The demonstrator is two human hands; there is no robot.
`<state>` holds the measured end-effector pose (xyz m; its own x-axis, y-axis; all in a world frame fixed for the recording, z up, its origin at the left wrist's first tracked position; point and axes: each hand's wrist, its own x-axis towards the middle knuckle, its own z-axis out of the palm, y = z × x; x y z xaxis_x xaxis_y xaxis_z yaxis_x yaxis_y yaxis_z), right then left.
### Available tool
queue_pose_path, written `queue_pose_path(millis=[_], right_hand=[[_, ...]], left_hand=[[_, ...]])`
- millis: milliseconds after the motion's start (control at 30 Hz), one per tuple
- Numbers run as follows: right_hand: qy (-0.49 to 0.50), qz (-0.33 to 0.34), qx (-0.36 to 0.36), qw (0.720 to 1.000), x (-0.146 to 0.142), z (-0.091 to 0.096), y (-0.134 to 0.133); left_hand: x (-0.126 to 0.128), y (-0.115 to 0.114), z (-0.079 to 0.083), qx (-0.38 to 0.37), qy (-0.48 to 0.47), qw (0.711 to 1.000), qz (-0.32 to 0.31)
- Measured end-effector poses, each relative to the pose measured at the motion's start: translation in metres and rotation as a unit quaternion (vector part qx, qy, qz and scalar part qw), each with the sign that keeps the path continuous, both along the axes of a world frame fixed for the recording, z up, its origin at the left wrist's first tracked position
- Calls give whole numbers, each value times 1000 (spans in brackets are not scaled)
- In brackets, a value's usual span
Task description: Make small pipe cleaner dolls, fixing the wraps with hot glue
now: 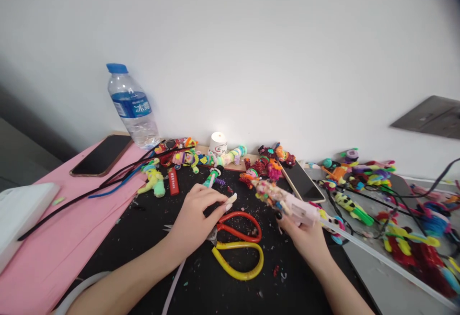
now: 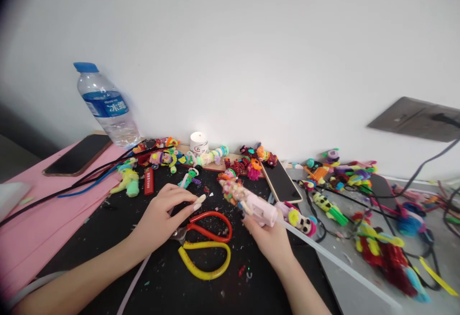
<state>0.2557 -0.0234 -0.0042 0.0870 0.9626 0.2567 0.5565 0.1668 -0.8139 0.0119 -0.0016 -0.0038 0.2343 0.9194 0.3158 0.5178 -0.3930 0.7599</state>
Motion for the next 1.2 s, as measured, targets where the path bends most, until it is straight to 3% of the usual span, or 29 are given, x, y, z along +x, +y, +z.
queue_pose_path(millis=[233,933,1200], right_hand=[[-26,121,-32,992,-12,0,-5],[-86,110,32,990,-11,-8,-7],[-112,149,14,982,-17,8,-6]], left_hand=[[2,-6,0,-69,-38,997,8],[5,-10,2,-117,-59,991,2],[5,-11,6,-157,-97,983,-8]])
